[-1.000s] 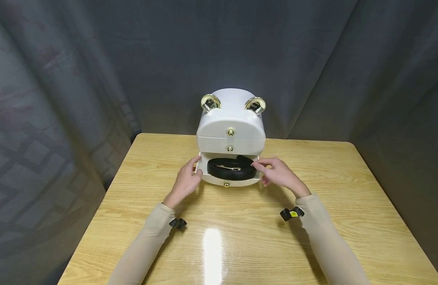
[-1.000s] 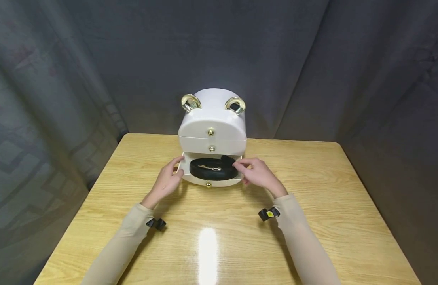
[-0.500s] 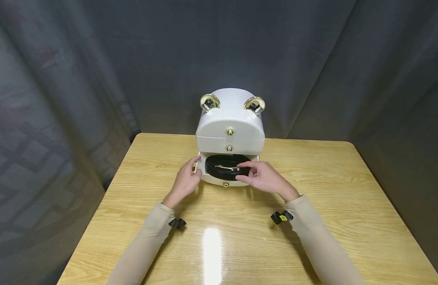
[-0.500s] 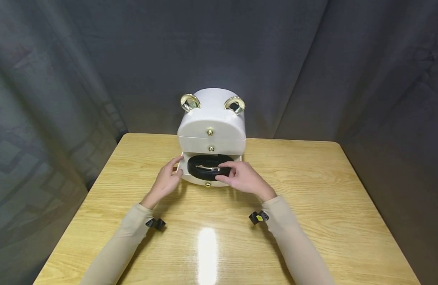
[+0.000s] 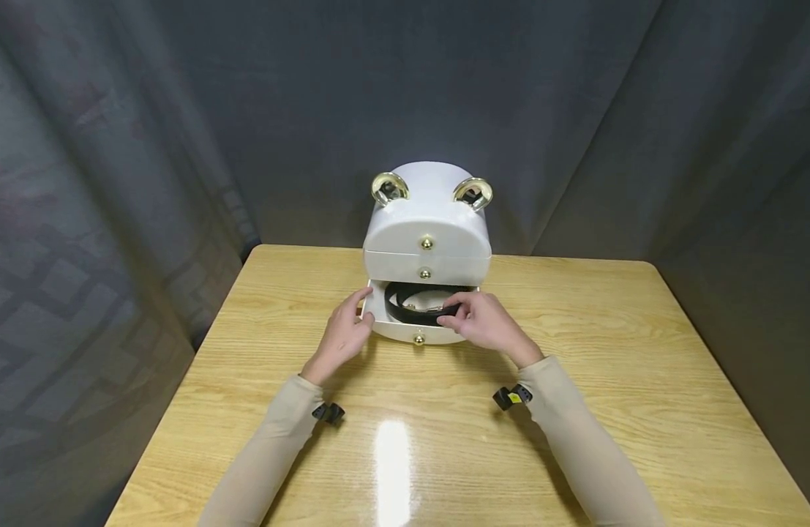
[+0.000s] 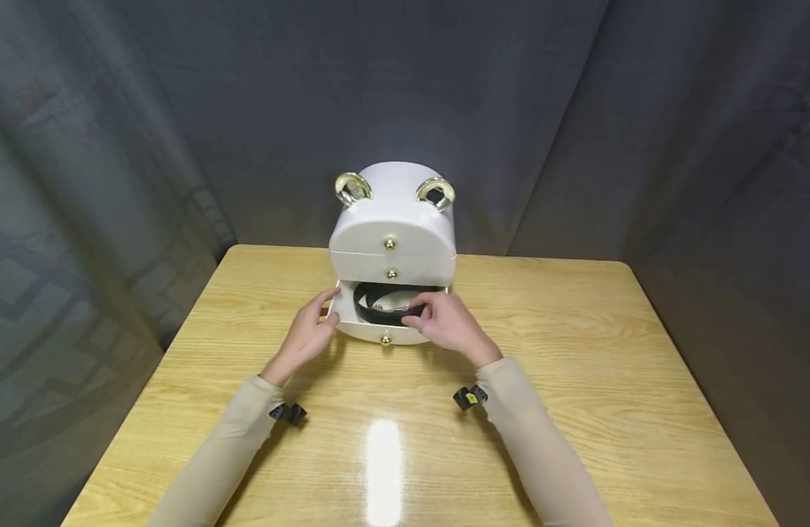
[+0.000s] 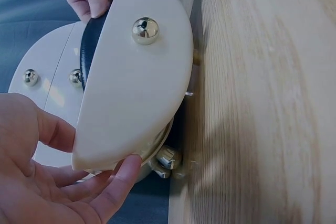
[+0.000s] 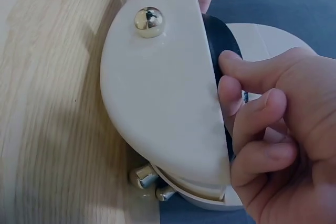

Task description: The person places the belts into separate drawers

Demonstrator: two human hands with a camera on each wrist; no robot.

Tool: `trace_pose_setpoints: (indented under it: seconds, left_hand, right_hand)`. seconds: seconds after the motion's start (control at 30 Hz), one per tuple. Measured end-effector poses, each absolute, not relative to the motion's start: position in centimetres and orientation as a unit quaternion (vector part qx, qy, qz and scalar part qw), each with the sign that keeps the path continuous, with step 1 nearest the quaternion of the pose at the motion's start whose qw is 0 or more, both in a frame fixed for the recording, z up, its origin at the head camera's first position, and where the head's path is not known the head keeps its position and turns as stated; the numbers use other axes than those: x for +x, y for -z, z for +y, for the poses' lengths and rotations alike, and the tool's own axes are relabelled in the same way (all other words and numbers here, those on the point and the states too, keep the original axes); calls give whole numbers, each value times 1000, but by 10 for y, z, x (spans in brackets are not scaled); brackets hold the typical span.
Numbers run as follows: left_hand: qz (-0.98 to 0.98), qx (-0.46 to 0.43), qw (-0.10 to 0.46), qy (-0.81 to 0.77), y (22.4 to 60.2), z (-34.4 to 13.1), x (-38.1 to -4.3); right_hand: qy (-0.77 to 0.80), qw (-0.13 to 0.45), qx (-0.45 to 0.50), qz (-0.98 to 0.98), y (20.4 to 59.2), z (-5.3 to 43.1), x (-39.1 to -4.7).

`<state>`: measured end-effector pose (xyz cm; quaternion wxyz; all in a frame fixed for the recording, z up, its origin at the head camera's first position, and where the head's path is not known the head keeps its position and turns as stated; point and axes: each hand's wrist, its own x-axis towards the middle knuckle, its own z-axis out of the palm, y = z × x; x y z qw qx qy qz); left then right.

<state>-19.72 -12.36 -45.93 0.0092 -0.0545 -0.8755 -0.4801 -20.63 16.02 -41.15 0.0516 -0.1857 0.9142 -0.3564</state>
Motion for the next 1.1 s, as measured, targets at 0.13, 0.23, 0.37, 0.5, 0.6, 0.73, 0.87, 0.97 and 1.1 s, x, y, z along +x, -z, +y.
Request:
trace_pose_setpoints:
  seconds: [0.13,0.23,0.37,0.5,0.6,0.73,0.87,0.97,1.1]
  left_hand:
    - [-875,-55,10,481,459,-124,-197]
    - [-875,-54,13,482,459,-126,-196]
    - [-873,-53,15,484,459,-127,-196]
    - [-873,-49,11,485,460,-129,-196]
    - [-874,-46,8,483,461,-130,-197]
    - [-875,-45,6,482,461,-131,-197]
    - [-874,-46,7,484,461,-130,-196]
    - [-873,-50,9,485,461,-128,-196]
    - [-873,-53,9,485,461,-128,-195]
  right_hand:
    - [334,58,-189,922,412,157,-210]
    - [319,67,-187,927,409,154,-214]
    - [299,80,-183,933,407,152,-221]
    - [277,93,-181,939,408,150,-227]
    - [260,101,-186,942,409,146,-230]
    - [242,104,-196,944,409,142,-234]
    - [248,110,-213,939,411,143,-236]
    - [288,135,-203,926,413,148,-237]
    - [345,164,-165,909,414,154,-235]
